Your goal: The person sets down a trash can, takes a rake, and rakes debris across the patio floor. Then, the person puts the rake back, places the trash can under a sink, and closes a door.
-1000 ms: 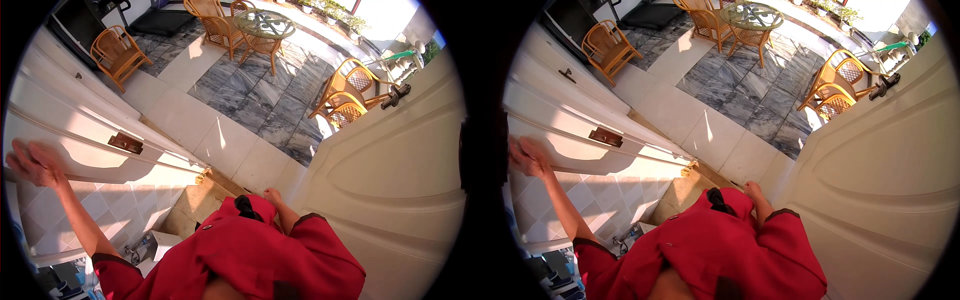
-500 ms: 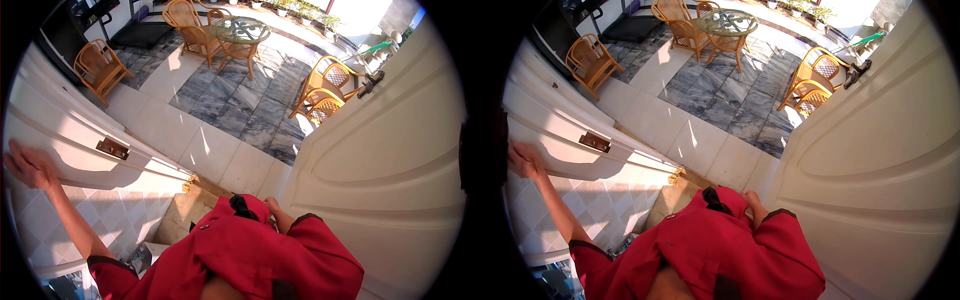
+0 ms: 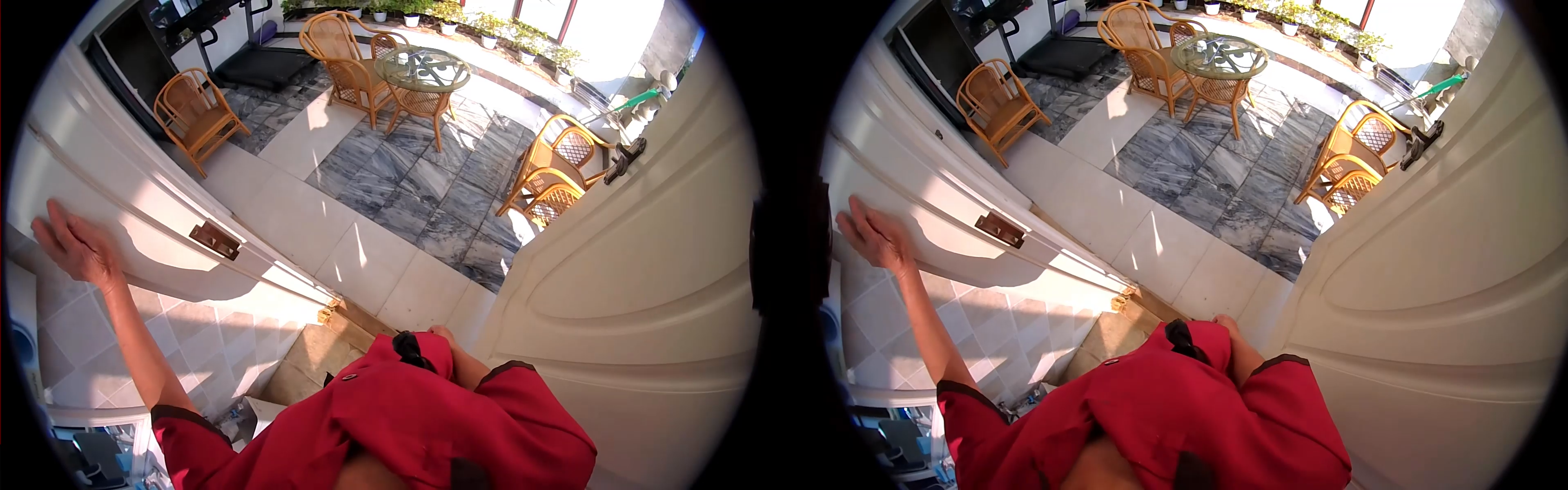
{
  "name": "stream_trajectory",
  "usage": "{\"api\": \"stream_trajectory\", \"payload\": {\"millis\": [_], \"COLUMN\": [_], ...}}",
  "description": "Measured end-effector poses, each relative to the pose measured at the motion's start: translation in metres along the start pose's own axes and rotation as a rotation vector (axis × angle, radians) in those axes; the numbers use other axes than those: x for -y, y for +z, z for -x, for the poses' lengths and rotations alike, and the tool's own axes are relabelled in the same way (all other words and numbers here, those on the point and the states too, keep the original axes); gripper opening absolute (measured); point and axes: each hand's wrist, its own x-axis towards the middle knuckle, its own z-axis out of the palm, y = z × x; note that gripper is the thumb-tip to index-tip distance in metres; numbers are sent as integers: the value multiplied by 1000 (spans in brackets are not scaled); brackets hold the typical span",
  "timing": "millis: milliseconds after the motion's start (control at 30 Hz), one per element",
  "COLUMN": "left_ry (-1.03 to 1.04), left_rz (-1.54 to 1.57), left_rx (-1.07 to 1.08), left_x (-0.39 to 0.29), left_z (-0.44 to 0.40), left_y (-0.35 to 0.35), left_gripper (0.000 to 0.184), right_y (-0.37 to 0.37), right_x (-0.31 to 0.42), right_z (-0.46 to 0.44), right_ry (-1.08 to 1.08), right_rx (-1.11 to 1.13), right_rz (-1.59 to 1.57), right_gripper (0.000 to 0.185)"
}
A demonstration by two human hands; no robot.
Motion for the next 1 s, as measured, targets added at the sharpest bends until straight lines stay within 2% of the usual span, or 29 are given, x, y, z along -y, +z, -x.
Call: {"api": "stream_trajectory", "payload": {"millis": [233,300,400,500,600,800,900,1000], "left_ry": [-37,-19,-23,-48,-54,-72,-87,-91], "left_rz": [-10,-26,-29,-13,12,26,24,13], "left_rx": [-12,3,8,-4,-20,-26,-22,-14], "left_x": [0,3,3,-2,-4,-4,-5,-6], "left_z": [1,3,4,2,1,0,-1,-1], "left_y": [0,1,1,1,1,1,0,-2], "left_gripper": [31,31,32,30,30,30,30,30], "right_y": [32,26,3,8,6,4,13,28], "right_x": [-73,-72,-20,-39,-23,29,9,-44], "right_z": [-22,-8,13,4,-6,-23,-30,-40], "right_ry": [103,181,160,-26,28,133,39,-106], "right_rx": [134,134,131,116,11,125,117,51], "right_rz": [-107,-23,193,391,237,170,148,53], "right_gripper": [20,29,29,30,27,28,29,29]}}
